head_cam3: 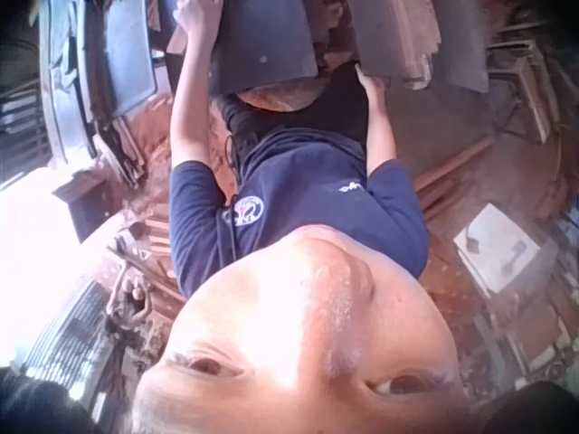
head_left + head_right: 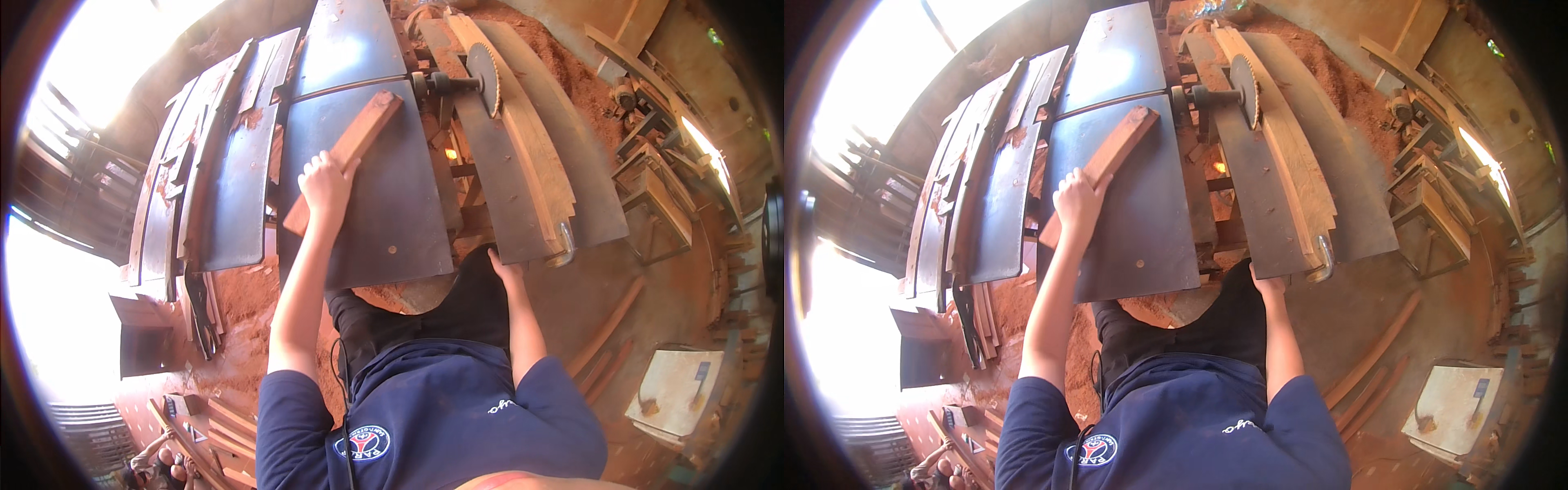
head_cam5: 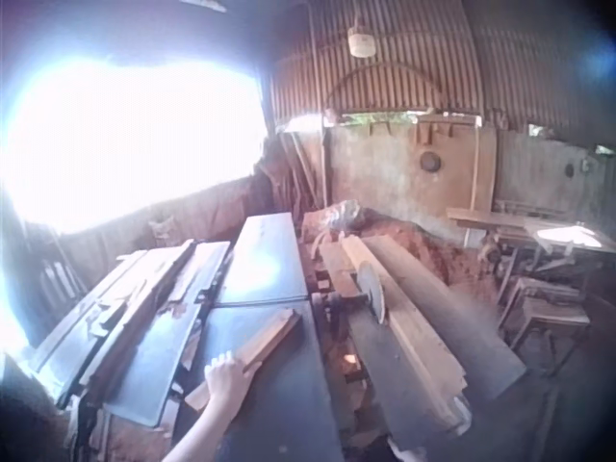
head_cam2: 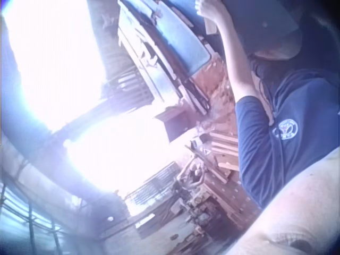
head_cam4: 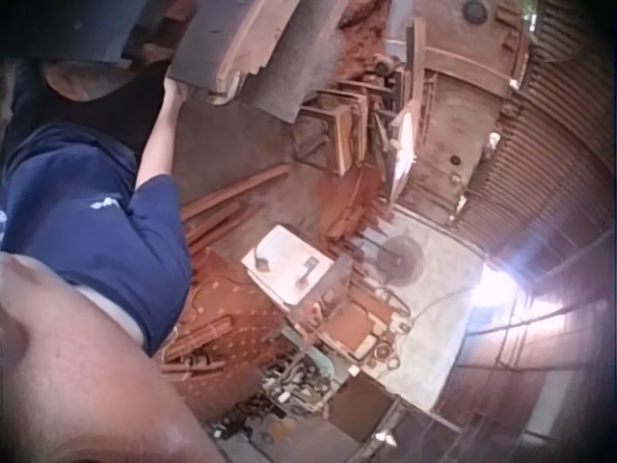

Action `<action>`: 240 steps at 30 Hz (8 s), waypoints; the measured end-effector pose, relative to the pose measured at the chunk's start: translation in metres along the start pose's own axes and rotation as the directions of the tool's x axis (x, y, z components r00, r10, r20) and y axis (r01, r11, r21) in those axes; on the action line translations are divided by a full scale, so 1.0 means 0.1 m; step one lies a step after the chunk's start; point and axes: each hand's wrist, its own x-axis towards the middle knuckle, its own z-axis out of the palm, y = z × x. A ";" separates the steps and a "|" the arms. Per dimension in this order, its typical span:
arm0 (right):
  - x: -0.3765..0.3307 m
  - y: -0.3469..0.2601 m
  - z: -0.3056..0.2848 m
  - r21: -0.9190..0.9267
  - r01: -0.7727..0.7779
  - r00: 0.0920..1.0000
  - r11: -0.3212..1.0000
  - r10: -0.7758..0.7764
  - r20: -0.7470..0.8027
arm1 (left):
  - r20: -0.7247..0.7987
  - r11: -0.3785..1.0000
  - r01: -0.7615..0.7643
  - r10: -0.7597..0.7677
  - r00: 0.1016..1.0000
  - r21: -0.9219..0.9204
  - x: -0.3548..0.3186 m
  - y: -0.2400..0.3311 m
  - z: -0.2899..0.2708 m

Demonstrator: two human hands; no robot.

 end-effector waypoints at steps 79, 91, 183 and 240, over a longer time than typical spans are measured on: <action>-0.03 1.44 0.54 0.583 -0.085 0.917 0.808 -0.165 0.363 | 0.413 0.942 0.040 0.108 0.904 -0.333 -1.18 0.44 -1.16; -0.50 0.05 -0.10 -0.165 -0.032 0.981 0.986 0.062 0.183 | 0.302 0.979 0.018 0.045 0.952 -0.201 -0.46 0.53 -0.57; -0.07 0.13 0.22 -0.063 -0.094 0.995 0.994 0.097 0.039 | 0.334 0.973 0.147 -0.082 0.939 -0.175 -1.38 -0.28 -1.34; -0.05 0.05 0.16 -0.119 -0.195 0.976 0.974 0.205 0.078 | 0.258 0.942 -0.112 0.199 0.946 -0.316 -0.28 -0.15 -0.47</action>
